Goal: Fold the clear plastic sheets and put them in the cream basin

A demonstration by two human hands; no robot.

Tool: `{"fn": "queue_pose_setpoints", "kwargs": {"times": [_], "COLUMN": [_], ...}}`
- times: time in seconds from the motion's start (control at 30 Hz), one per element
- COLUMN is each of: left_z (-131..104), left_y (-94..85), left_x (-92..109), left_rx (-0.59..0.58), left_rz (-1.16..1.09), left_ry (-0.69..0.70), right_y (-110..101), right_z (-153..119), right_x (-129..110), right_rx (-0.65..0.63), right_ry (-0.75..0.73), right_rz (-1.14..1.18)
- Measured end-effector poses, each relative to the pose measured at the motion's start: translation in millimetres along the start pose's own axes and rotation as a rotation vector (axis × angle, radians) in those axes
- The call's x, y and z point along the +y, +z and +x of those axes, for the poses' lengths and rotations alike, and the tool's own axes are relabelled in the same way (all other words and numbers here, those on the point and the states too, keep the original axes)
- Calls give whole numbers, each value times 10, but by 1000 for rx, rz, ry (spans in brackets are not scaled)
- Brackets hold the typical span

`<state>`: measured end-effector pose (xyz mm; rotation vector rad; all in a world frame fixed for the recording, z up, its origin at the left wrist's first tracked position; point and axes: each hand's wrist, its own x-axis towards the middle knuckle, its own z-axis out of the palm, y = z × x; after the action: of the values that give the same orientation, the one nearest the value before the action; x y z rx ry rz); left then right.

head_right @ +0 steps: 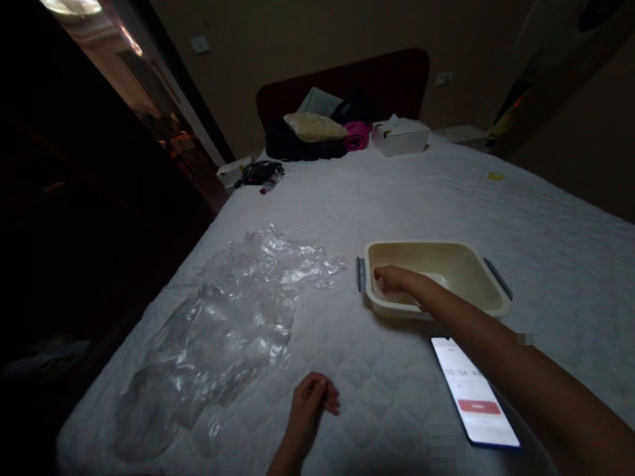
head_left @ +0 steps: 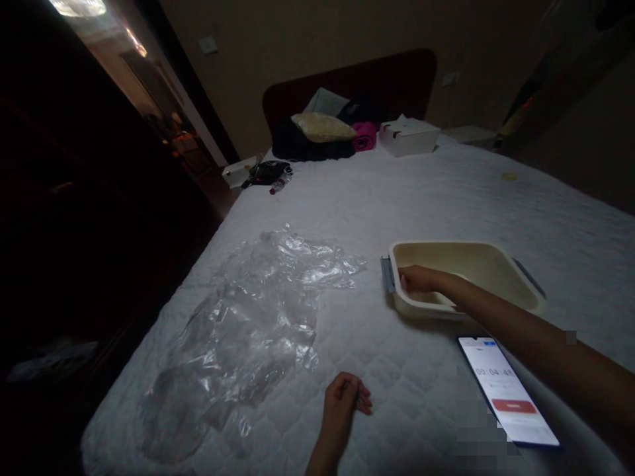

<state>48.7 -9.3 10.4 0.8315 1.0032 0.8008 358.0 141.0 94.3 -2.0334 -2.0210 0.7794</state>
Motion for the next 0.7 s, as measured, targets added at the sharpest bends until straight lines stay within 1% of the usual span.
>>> {"fn": "queue_pose_setpoints", "kwargs": {"times": [0.13, 0.27, 0.4, 0.47, 0.5, 0.53, 0.57, 0.6, 0.63, 0.67, 0.7], "left_z": [14, 28, 48, 56, 57, 58, 55, 51, 44, 34, 22], "left_y": [33, 28, -59, -99, -112, -120, -125, -127, -128, -129, -130], "left_x": [-5, 89, 196, 208, 201, 187, 170, 151, 135, 122, 115], "left_rx": [-7, -8, -94, -106, -116, -123, -126, -124, -118, -109, -103], "left_rz": [3, -79, -349, -454, -472, -479, -478, -474, -473, -476, -482], "left_ry": [20, -20, -42, -60, -59, -56, -50, -40, -31, -24, -19], "right_y": [2, -77, -184, -201, -188, -157, -106, -32, 63, 178, 310], "right_z": [58, 1, -239, -430, -533, -631, -718, -787, -835, -860, -864], "right_x": [-59, -140, -336, -515, -625, -743, -865, -986, -1099, -1203, -1294], "right_rx": [44, 142, 317, 451, 541, 714, 832, 880, 879, 844, 780], "right_ry": [-13, -37, -45, -66, -84, -125, -171, -217, -257, -287, -315], "right_rz": [-11, -32, -58, -60, -61, -50, -38, -33, -17, 14, 47]}}
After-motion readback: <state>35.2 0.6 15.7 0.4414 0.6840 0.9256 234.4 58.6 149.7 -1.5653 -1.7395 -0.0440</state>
